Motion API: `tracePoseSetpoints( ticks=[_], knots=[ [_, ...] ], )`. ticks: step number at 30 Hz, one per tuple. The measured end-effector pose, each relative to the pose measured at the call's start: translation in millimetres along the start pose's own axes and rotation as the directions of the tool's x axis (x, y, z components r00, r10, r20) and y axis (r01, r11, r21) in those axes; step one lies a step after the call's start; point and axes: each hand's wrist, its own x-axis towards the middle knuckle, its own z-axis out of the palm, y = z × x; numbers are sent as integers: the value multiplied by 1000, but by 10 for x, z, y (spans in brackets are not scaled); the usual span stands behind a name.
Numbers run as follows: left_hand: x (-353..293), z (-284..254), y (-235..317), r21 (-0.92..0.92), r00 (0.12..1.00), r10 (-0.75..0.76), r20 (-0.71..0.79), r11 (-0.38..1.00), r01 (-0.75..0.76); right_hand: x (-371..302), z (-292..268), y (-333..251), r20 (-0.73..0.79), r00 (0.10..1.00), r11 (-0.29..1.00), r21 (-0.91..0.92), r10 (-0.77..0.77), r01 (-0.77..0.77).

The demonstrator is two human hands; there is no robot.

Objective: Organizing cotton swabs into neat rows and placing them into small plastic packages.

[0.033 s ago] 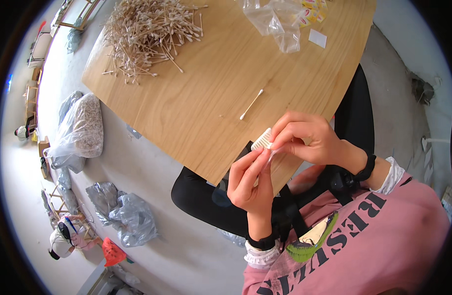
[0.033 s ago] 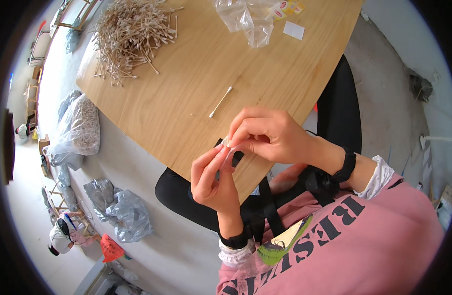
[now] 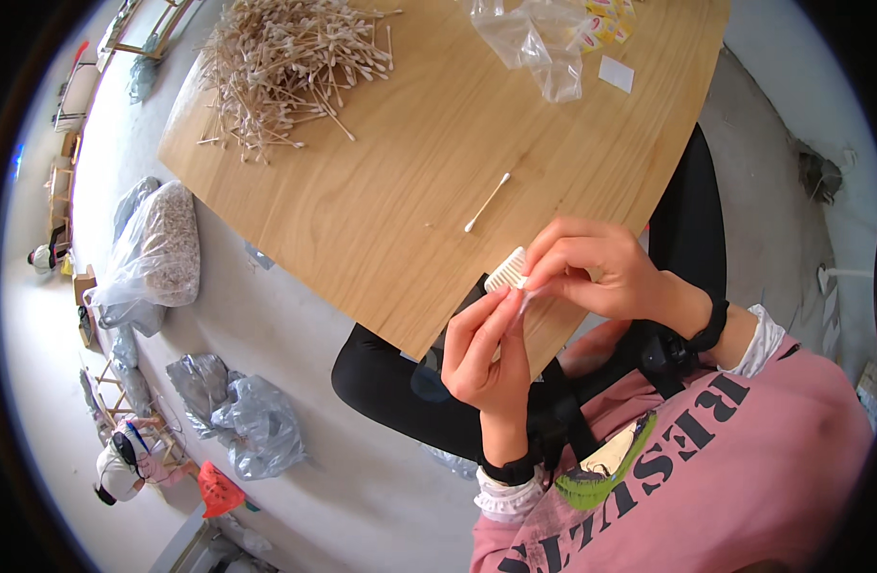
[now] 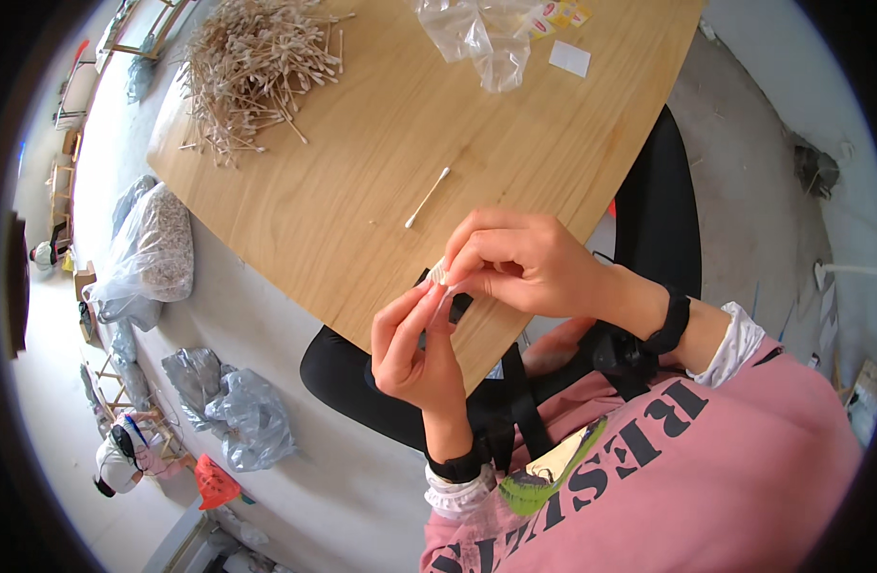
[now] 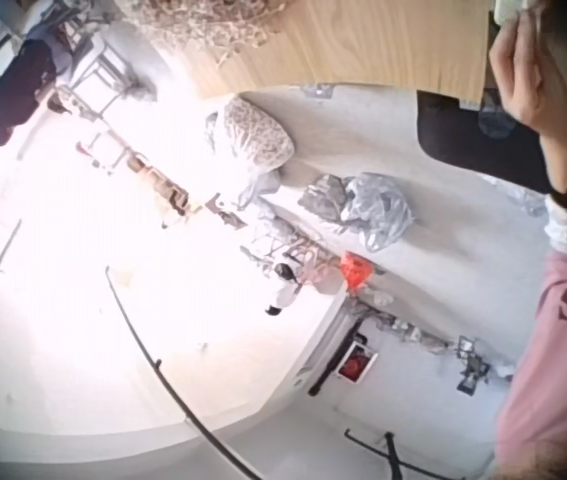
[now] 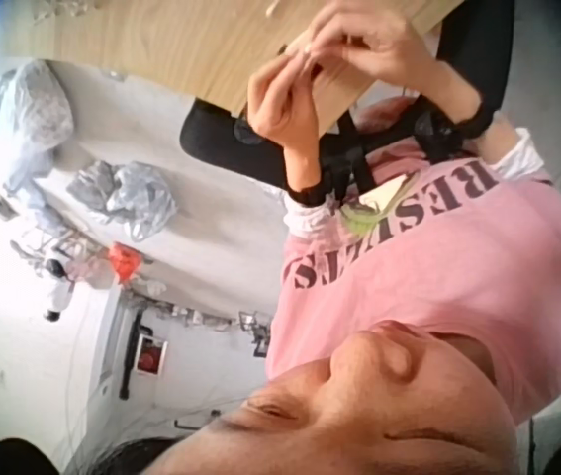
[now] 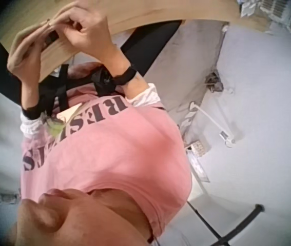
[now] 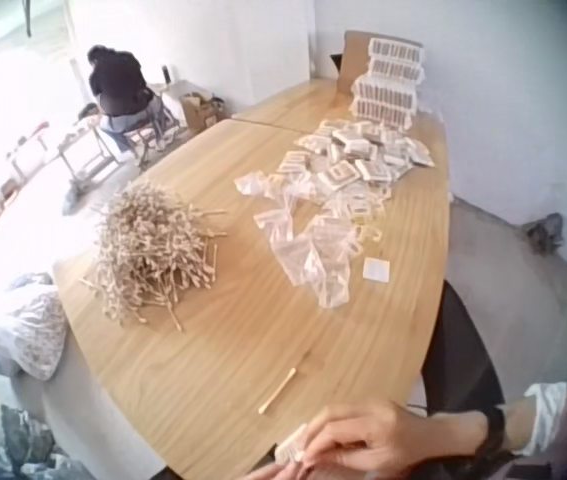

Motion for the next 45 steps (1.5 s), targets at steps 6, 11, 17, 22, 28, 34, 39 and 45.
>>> tracePoseSetpoints(
  ticks=[6,11,17,22,28,34,39,45],
  knots=[
    [1,48,-64,-32,996,-73,-46,997,72,31,35,92,-47,998,996,76,40,-36],
    [93,112,19,-279,955,-289,-59,924,262,84,60,114,-117,992,988,151,49,-31],
    [-94,-105,441,-411,926,-367,-90,861,301,-112,60,-386,47,966,812,533,253,-238],
    [-185,-394,841,-204,993,-103,-65,975,88,-285,53,-913,-75,997,946,323,-6,30],
    [-179,-572,1044,11,980,188,-68,982,-188,-494,116,-1245,-62,986,978,128,-156,163],
    [-348,-700,1042,166,964,260,-56,955,-248,-563,194,-1241,-17,979,963,178,-202,201],
    [-548,-748,833,115,978,205,-33,973,-200,-603,121,-1106,-15,989,973,176,-150,150],
    [-597,-664,702,49,999,40,-12,998,-39,-645,108,-793,-26,997,996,51,-71,72]
  ],
)
